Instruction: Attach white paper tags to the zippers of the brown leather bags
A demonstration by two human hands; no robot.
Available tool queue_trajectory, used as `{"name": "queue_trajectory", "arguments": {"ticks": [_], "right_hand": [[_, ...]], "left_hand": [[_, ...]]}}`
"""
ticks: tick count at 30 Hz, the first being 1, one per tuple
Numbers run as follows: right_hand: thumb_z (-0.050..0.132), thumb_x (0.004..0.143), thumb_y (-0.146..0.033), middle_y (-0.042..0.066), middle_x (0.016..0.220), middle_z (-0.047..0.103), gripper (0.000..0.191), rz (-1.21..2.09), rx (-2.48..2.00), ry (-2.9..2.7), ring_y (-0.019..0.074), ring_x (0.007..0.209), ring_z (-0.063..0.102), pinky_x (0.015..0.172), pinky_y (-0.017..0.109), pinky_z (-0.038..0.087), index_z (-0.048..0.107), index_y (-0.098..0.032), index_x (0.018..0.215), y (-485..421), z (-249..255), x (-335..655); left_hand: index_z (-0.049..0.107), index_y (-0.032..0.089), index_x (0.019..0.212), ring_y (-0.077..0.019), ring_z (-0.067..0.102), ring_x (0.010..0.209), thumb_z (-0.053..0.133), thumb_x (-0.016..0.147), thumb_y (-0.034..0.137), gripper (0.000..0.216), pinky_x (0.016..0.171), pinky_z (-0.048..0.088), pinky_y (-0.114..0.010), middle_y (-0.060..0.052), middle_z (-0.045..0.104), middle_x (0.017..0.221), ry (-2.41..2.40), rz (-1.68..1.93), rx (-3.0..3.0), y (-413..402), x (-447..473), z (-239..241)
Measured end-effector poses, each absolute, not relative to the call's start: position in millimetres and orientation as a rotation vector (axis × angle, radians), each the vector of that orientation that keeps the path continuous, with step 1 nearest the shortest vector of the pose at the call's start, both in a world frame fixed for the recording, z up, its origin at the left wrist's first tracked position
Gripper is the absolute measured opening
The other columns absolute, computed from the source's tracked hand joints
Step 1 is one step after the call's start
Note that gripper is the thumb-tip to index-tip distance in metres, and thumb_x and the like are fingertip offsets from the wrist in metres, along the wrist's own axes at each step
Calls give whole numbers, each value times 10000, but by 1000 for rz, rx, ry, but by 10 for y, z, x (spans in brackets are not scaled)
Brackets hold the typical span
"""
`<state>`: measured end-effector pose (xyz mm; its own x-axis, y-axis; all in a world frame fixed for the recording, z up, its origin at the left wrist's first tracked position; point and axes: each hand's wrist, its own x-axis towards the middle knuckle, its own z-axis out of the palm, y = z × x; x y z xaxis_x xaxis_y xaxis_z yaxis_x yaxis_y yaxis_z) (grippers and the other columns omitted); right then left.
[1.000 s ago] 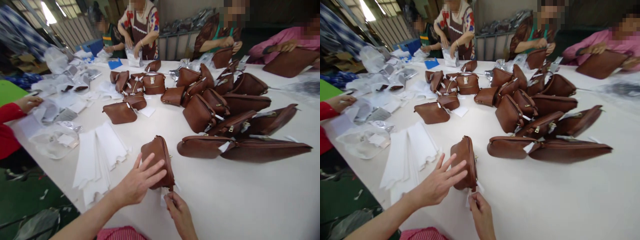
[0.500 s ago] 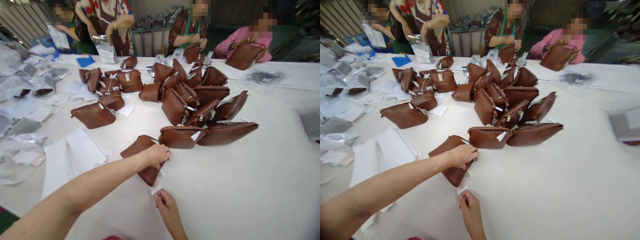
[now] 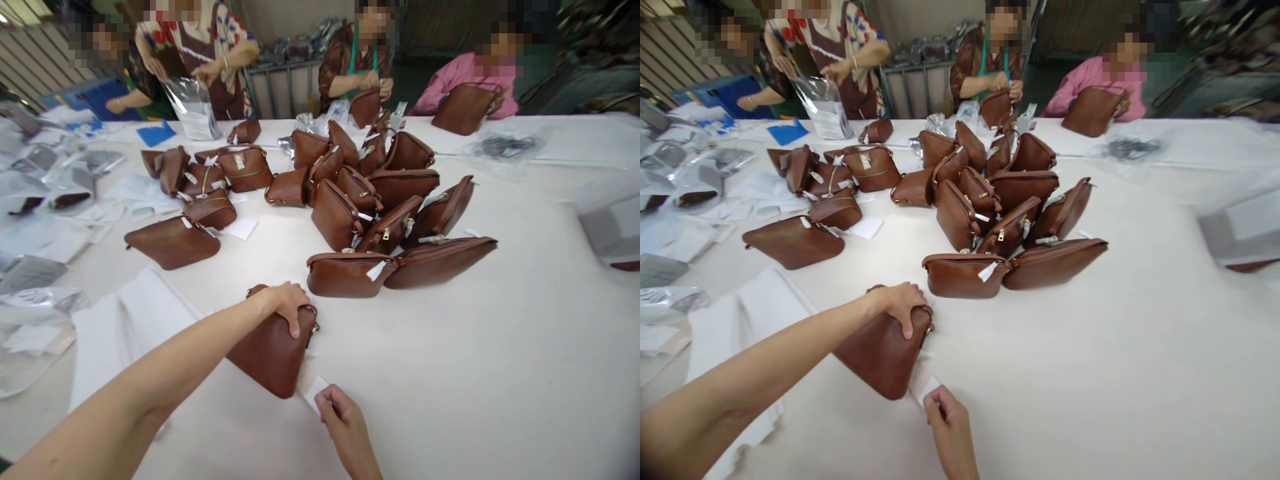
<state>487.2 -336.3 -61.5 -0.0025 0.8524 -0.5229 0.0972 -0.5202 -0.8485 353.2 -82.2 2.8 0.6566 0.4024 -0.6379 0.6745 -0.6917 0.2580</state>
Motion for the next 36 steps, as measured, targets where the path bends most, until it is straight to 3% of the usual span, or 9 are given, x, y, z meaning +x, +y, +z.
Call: {"name": "queue_trajectory", "arguments": {"ticks": [4,12,16,19,21,24,27,32,36], "right_hand": [[491,820,-617,-60,566,359,440,1582,-1668,-983,141,561,359,549,279,275,489,-214,645,-3391,-540,4906],[532,821,-593,-53,564,383,419,1665,-1544,-1028,137,547,366,539,283,279,521,-209,653,-3473,-105,4791],[548,809,-554,-46,550,428,387,1738,-1517,-1046,136,540,383,536,281,287,534,-205,642,-3571,5,4606],[541,804,-524,-52,545,427,353,1788,-1515,-949,126,521,353,529,278,288,517,-211,644,-3637,-9,4479],[535,808,-513,-57,544,421,338,1781,-1521,-896,123,517,348,526,275,288,518,-211,657,-3661,-34,4440],[517,836,-492,-57,547,420,330,1735,-1526,-932,126,529,371,526,270,284,533,-203,675,-3668,-55,4459],[490,873,-420,-58,546,413,303,1633,-1538,-1098,127,534,392,531,267,278,533,-201,667,-3659,-60,4520],[463,909,-218,6,699,610,215,1369,-1540,-1523,162,667,538,637,281,332,569,-197,723,-3612,-97,4564],[458,926,-161,22,735,639,207,1252,-1571,-1731,170,672,564,624,295,309,569,-198,755,-3559,-141,4532]], "left_hand": [[658,206,962,-278,654,906,822,642,462,441,794,473,-336,-58,714,957,916,-625,2443,-1293,3158,366],[484,213,801,-205,571,824,557,840,155,100,921,421,-408,-8,604,827,1133,30,2523,-2682,2396,661],[556,222,1139,-218,554,911,461,765,-9,449,1009,381,-487,-29,594,931,1188,62,2547,-3004,2345,570],[457,318,1371,-226,552,905,448,784,-25,680,987,407,-532,-29,569,937,1187,-33,2581,-2970,2405,599],[492,328,1337,-224,564,921,453,767,-33,676,1022,385,-574,-33,574,966,1156,-76,2568,-2896,2439,631],[558,225,1193,-270,541,1141,451,709,-46,565,1071,353,-606,-118,561,1251,1057,-74,2586,-2843,2441,629],[547,157,1142,-304,458,1296,453,698,-38,494,1051,414,-567,-184,360,1528,941,-65,2623,-2879,2398,586],[407,235,1431,-309,495,1262,423,723,-75,773,981,500,-541,-137,375,1543,851,-180,2688,-2905,2387,582],[556,184,1273,-326,493,1262,437,778,-36,555,976,518,-535,-183,424,1483,806,-208,2711,-2878,2421,605]]}}
